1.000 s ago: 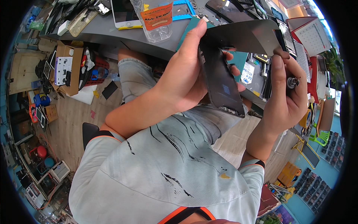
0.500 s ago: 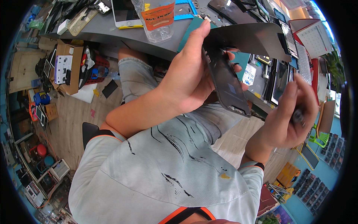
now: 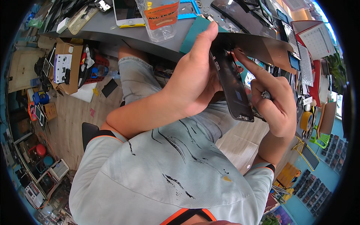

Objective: The person uses a metal spudger to pry and separate the screen assembly from the smartphone body, then uses a screwdriver to remove screws and detach internal components. The person handles the phone and tools throughout, working on the device on a cluttered workbench.

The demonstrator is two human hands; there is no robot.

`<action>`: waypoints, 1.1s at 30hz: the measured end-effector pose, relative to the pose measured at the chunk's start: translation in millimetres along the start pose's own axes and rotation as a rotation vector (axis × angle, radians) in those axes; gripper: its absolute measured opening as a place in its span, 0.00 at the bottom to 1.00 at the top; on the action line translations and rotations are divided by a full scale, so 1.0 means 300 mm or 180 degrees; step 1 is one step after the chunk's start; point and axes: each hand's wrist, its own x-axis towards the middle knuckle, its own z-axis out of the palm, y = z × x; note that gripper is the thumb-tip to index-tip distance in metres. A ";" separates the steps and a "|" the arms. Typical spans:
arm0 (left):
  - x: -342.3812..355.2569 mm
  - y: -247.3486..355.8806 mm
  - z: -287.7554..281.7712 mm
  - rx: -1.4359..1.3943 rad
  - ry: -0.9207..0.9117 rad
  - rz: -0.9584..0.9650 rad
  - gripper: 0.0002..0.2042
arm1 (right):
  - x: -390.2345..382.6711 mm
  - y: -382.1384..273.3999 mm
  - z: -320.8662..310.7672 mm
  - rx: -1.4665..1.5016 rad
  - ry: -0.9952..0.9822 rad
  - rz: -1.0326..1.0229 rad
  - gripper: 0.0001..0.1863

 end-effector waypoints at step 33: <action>-0.027 0.036 0.009 -0.0132 0.0197 -0.0212 0.32 | -0.122 0.061 -0.206 0.0413 -0.0104 -0.0340 0.38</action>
